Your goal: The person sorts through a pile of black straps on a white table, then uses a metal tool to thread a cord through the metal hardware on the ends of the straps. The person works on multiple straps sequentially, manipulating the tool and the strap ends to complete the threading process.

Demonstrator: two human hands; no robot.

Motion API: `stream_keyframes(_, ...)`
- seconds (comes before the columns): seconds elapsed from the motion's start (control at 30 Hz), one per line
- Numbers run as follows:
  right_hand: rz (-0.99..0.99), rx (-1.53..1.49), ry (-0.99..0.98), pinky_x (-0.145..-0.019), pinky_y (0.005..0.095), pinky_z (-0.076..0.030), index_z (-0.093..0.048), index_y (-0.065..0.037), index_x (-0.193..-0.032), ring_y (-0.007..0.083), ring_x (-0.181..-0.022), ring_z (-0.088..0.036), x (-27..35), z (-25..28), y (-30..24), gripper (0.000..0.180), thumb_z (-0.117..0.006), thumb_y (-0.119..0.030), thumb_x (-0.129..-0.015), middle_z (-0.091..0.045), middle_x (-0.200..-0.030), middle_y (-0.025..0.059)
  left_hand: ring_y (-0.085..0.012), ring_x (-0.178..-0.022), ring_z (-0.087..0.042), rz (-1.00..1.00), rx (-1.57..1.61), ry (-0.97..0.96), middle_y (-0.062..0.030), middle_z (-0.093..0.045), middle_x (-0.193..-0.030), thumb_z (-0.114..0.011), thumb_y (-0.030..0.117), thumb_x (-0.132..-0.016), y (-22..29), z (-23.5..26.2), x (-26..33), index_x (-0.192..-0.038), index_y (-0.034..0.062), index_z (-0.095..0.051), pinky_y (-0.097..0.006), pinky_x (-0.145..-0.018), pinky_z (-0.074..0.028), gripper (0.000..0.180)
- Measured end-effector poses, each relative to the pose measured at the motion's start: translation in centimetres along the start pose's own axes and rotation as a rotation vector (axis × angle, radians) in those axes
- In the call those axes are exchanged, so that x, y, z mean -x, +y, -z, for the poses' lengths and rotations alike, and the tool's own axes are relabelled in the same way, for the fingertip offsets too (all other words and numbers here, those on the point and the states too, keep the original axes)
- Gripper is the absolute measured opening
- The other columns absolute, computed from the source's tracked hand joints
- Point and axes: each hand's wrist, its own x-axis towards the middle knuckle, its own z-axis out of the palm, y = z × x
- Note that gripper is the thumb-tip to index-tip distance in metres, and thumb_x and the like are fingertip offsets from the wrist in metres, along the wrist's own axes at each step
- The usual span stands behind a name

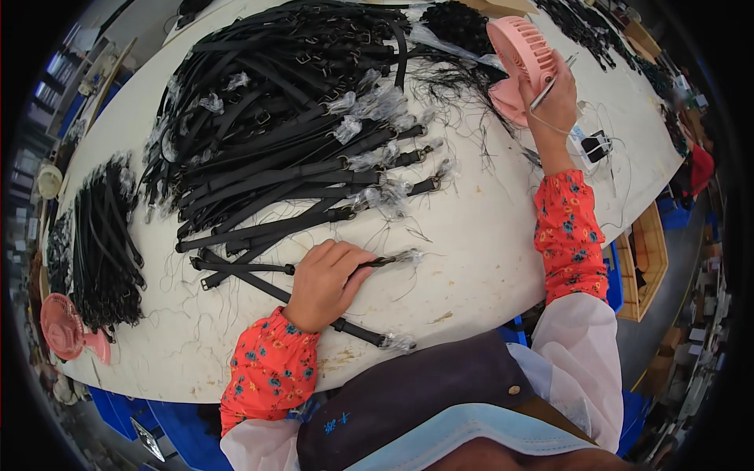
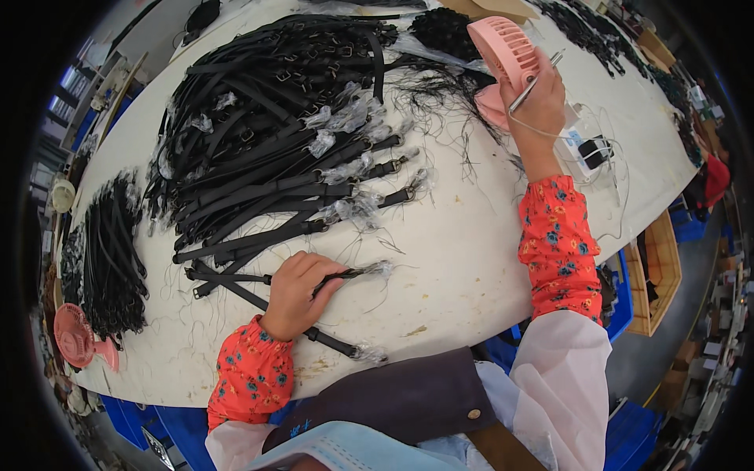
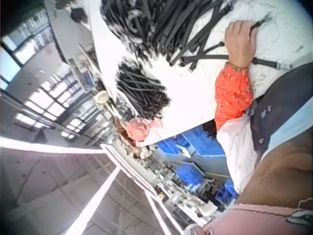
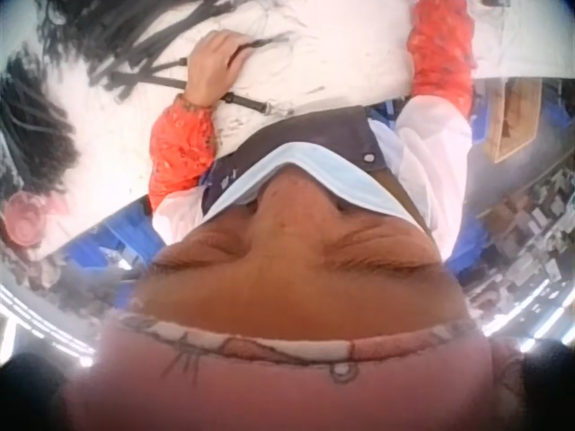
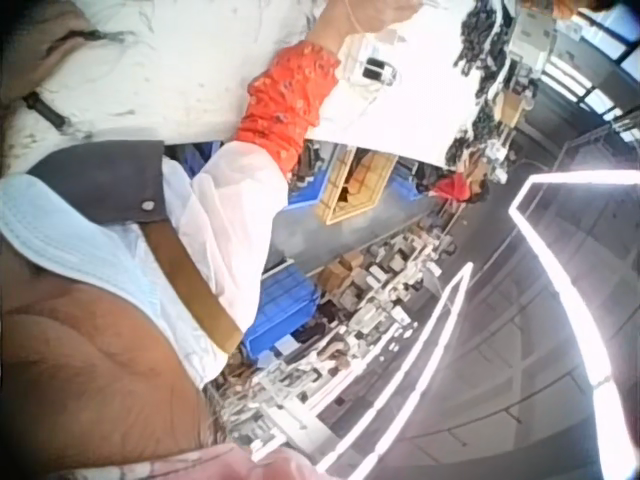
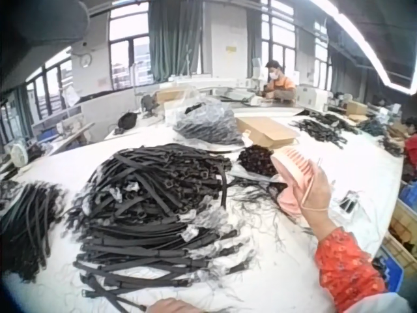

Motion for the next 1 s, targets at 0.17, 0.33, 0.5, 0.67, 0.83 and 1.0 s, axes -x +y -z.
stream_keyframes(0.17, -0.003, -0.016, -0.021, -0.089, 0.0427, -0.054, -0.048, -0.007, -0.138, 0.0352, -0.109, -0.063, -0.1, 0.3, -0.5, 0.073, -0.083, -0.030, -0.079, -0.063, -0.123, 0.0168, -0.0293, -0.082, -0.062, 0.020, 0.029, 0.023, -0.0084, -0.070, -0.091, -0.076, 0.007, -0.081, -0.3, -0.1, 0.1, -0.098, 0.0065, -0.071, -0.037, -0.073, -0.049, 0.017)
stream_keyframes(0.33, 0.166, -0.021, 0.047, -0.099, 0.0418, -0.045, -0.049, 0.004, -0.134, 0.0342, -0.110, -0.062, -0.1, 3.3, -2.9, 0.063, -0.079, -0.025, -0.086, -0.063, -0.125, 0.0174, -0.0279, -0.082, -0.063, 0.008, 0.041, 0.020, -0.0074, -0.071, -0.090, -0.076, 0.007, -0.082, -0.7, 0.1, 0.5, -0.100, 0.0078, -0.071, -0.037, -0.074, -0.049, 0.019)
stream_keyframes(0.5, 0.179, -0.690, -0.339, -0.090, 0.0368, -0.052, -0.056, -0.002, -0.124, 0.0294, -0.105, -0.066, 3.5, 8.0, -10.3, 0.038, -0.071, -0.003, -0.089, -0.067, -0.120, 0.0159, -0.0208, -0.087, -0.061, -0.069, -0.194, 0.125, 0.0006, -0.068, -0.093, -0.074, 0.008, -0.080, -0.5, -0.5, 1.0, -0.098, 0.0112, -0.070, -0.035, -0.077, -0.045, 0.019)
stream_keyframes(0.67, 0.285, -1.049, -0.860, -0.085, 0.0404, -0.055, -0.060, -0.009, -0.115, 0.0336, -0.098, -0.066, 7.7, 10.6, -17.1, 0.038, -0.073, 0.001, -0.081, -0.069, -0.115, 0.0118, -0.0216, -0.088, -0.059, 0.023, -0.168, 0.082, 0.0006, -0.066, -0.094, -0.074, 0.008, -0.079, -0.4, 0.3, 0.8, -0.097, 0.0106, -0.068, -0.036, -0.077, -0.045, 0.018)
stream_keyframes(0.83, 0.259, -1.086, -0.951, -0.081, 0.0406, -0.054, -0.061, -0.010, -0.110, 0.0326, -0.094, -0.065, 10.6, 10.0, -17.4, 0.034, -0.074, -0.003, -0.080, -0.067, -0.104, 0.0098, -0.0231, -0.085, -0.059, -0.142, -0.299, 0.112, -0.0015, -0.064, -0.095, -0.076, 0.009, -0.079, -0.8, 0.4, 0.8, -0.092, 0.0089, -0.064, -0.036, -0.075, -0.046, 0.017)
stream_keyframes(1.0, 0.351, -1.084, -0.959, -0.080, 0.0396, -0.052, -0.062, -0.010, -0.107, 0.0317, -0.089, -0.064, 9.7, 9.9, -16.9, 0.030, -0.075, -0.004, -0.080, -0.064, -0.095, 0.0094, -0.0192, -0.072, -0.059, 0.191, 0.153, -0.072, -0.0046, -0.063, -0.098, -0.077, 0.003, -0.080, -0.5, 0.4, 1.0, -0.092, 0.0053, -0.063, -0.031, -0.059, -0.048, 0.019)
